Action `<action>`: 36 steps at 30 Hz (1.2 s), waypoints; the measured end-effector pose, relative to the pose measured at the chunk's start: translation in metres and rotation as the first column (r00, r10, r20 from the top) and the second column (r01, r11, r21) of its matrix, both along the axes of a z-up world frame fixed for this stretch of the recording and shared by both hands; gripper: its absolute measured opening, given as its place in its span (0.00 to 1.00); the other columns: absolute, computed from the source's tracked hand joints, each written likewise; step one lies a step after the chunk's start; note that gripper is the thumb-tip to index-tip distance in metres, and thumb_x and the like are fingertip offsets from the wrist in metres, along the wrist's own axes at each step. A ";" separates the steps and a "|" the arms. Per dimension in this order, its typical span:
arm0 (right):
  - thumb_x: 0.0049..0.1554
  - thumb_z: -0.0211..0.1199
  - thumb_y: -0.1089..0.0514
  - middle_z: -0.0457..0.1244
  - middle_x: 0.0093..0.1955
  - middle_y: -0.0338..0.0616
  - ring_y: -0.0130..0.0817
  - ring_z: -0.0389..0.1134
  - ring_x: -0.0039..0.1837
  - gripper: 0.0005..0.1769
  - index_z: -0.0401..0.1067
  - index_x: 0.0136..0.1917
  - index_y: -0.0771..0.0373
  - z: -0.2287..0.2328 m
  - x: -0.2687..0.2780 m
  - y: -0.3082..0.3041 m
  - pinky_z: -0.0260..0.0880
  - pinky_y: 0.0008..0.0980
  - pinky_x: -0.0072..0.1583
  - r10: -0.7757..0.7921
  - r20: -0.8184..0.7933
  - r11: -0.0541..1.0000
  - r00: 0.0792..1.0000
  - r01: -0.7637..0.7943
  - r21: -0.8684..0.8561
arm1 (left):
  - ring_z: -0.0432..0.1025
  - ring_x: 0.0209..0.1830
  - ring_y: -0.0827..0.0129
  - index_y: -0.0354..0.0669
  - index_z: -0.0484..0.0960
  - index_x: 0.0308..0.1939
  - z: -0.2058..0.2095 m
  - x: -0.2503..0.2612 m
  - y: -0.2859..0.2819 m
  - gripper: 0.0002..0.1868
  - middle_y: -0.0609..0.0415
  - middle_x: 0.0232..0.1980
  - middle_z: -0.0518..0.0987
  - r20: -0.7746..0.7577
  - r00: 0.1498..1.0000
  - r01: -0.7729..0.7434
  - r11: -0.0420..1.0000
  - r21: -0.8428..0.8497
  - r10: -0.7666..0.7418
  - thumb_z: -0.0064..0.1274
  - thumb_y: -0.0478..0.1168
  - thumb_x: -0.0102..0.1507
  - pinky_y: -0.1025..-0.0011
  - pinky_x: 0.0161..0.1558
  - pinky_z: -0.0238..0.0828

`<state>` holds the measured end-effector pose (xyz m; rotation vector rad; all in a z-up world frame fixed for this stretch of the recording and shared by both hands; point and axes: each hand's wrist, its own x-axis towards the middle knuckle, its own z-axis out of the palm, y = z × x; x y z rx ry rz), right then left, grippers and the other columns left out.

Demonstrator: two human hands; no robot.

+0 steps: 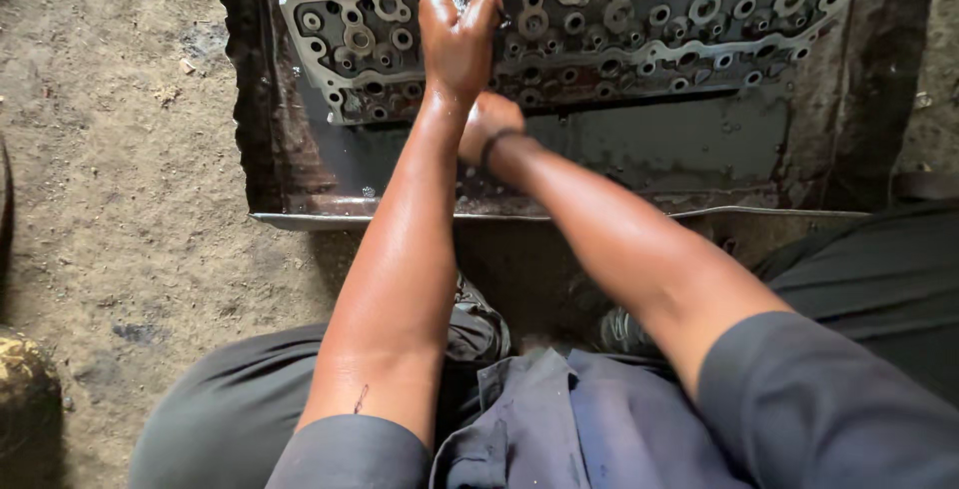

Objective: The person scrubs a metal engine cylinder head submerged in a tray of liquid using a wire brush and a cloth. They repeatedly scrub the surface and wipe it down to remove grime.

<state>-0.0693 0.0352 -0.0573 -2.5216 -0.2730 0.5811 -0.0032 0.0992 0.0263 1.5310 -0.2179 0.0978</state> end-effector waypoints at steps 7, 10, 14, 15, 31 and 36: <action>0.54 0.57 0.53 0.70 0.47 0.63 0.61 0.71 0.52 0.18 0.73 0.52 0.66 -0.003 -0.011 0.013 0.70 0.56 0.53 0.001 0.053 1.000 0.999 -0.002 0.025 | 0.65 0.27 0.79 0.35 0.77 0.29 -0.003 0.003 -0.001 0.07 0.61 0.25 0.73 0.053 0.998 0.027 1.000 0.004 -0.027 0.46 0.34 0.59 0.76 0.31 0.61; 0.54 0.57 0.53 0.70 0.46 0.63 0.62 0.71 0.52 0.18 0.73 0.52 0.67 -0.005 0.014 0.001 0.70 0.56 0.53 -0.027 0.004 1.000 1.000 0.027 0.015 | 0.63 0.27 0.79 0.34 0.77 0.29 -0.009 0.006 -0.002 0.06 0.60 0.24 0.73 0.026 1.000 0.014 0.999 0.046 -0.015 0.48 0.34 0.58 0.75 0.30 0.59; 0.54 0.57 0.54 0.70 0.46 0.64 0.62 0.71 0.52 0.18 0.72 0.53 0.67 -0.015 -0.024 0.019 0.70 0.56 0.53 -0.022 0.070 0.999 0.997 0.019 0.032 | 0.66 0.30 0.79 0.35 0.79 0.32 -0.026 0.019 0.006 0.04 0.59 0.28 0.74 0.026 0.999 -0.034 0.999 -0.013 0.035 0.51 0.34 0.58 0.77 0.34 0.63; 0.54 0.57 0.54 0.70 0.46 0.64 0.62 0.71 0.52 0.17 0.72 0.53 0.67 -0.018 -0.024 0.016 0.70 0.56 0.53 -0.037 0.061 0.999 0.997 0.035 0.030 | 0.66 0.31 0.78 0.34 0.79 0.34 -0.032 0.021 0.009 0.04 0.59 0.30 0.74 -0.010 0.998 -0.066 0.997 -0.035 0.066 0.51 0.33 0.58 0.76 0.35 0.64; 0.54 0.55 0.57 0.68 0.46 0.66 0.65 0.70 0.50 0.20 0.67 0.59 0.66 -0.023 -0.001 -0.011 0.69 0.59 0.52 -0.024 0.088 0.999 0.996 0.028 -0.046 | 0.79 0.35 0.59 0.38 0.85 0.37 -0.157 0.000 0.068 0.16 0.44 0.35 0.85 -0.160 0.792 -0.478 0.761 0.437 0.589 0.61 0.49 0.57 0.63 0.42 0.74; 0.53 0.55 0.55 0.68 0.46 0.65 0.64 0.70 0.50 0.30 0.63 0.69 0.63 0.008 -0.045 -0.032 0.67 0.59 0.53 -0.047 0.005 0.999 0.999 0.047 0.016 | 0.76 0.43 0.39 0.37 0.84 0.38 -0.141 -0.050 0.075 0.23 0.37 0.41 0.83 -0.335 0.654 -0.293 0.636 0.714 0.678 0.55 0.56 0.58 0.50 0.45 0.72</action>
